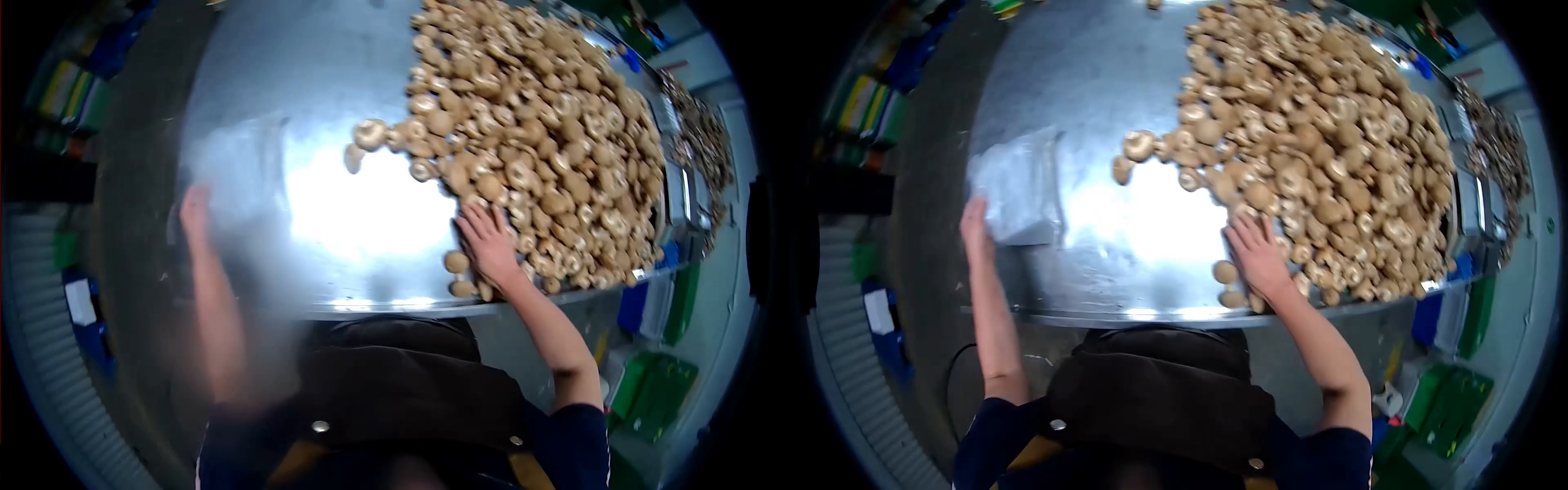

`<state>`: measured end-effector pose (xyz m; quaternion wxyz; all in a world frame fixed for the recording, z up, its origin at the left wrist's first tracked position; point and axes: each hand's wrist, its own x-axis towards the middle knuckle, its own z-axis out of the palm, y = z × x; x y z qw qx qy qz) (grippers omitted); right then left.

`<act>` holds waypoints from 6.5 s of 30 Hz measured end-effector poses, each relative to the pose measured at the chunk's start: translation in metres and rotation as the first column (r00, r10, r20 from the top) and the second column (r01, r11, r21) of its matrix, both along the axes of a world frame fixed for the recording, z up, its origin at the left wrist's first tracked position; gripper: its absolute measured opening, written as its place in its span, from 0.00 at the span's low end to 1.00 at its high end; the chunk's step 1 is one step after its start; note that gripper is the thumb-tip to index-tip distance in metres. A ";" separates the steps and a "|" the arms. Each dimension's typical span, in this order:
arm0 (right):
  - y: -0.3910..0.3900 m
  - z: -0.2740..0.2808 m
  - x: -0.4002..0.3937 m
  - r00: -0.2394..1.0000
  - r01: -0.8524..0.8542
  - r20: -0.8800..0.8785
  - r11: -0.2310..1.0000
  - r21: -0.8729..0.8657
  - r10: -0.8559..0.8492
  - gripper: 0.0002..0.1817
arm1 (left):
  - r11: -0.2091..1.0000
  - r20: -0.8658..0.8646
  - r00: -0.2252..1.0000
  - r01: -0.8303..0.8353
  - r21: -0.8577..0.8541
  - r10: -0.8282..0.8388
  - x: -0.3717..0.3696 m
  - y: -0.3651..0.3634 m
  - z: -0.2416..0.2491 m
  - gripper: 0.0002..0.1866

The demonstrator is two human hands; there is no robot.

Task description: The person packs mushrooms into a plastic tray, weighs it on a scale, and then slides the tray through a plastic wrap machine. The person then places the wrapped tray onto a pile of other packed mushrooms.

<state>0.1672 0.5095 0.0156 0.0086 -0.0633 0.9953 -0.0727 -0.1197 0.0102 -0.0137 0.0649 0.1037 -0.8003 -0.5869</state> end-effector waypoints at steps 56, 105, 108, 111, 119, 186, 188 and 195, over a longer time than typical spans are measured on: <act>0.217 0.122 0.509 0.150 0.516 -0.056 0.126 -0.847 -0.987 0.37 | -0.183 -0.069 -0.312 0.352 0.918 -0.947 0.641 0.720 0.102 0.27; 0.752 0.168 0.867 0.937 -0.322 -0.311 -0.745 -0.584 -0.161 0.17 | -0.346 -0.326 0.154 -0.128 0.930 -0.933 0.905 1.192 0.073 0.26; 0.772 0.143 0.908 0.918 -0.288 -0.021 -0.630 -0.721 -0.397 0.25 | -0.372 -0.345 0.172 -0.164 0.913 -0.923 0.905 1.193 0.063 0.26; 0.786 0.136 0.929 0.672 0.218 0.420 -0.380 -0.899 -0.609 0.28 | -0.385 -0.355 0.173 -0.192 0.903 -0.918 0.905 1.197 0.049 0.27; 0.806 0.103 0.935 0.648 0.755 0.755 -0.044 -0.654 -0.101 0.13 | -0.202 -0.205 0.020 -0.295 0.934 -0.978 0.909 1.209 0.053 0.24; 0.777 0.044 0.680 0.792 0.543 0.601 -0.575 -0.612 0.108 0.71 | -0.051 0.122 0.484 -0.329 0.943 -0.867 0.809 1.135 0.059 0.42; 0.781 0.051 0.658 0.836 0.455 0.548 -0.571 -0.684 0.009 0.73 | -0.001 0.190 0.519 -0.345 0.939 -0.833 0.785 1.146 0.078 0.41; 0.801 0.090 0.564 0.870 0.468 0.485 -0.451 -0.759 0.086 0.66 | 0.019 0.251 0.645 -0.344 0.939 -0.721 0.700 1.131 0.114 0.38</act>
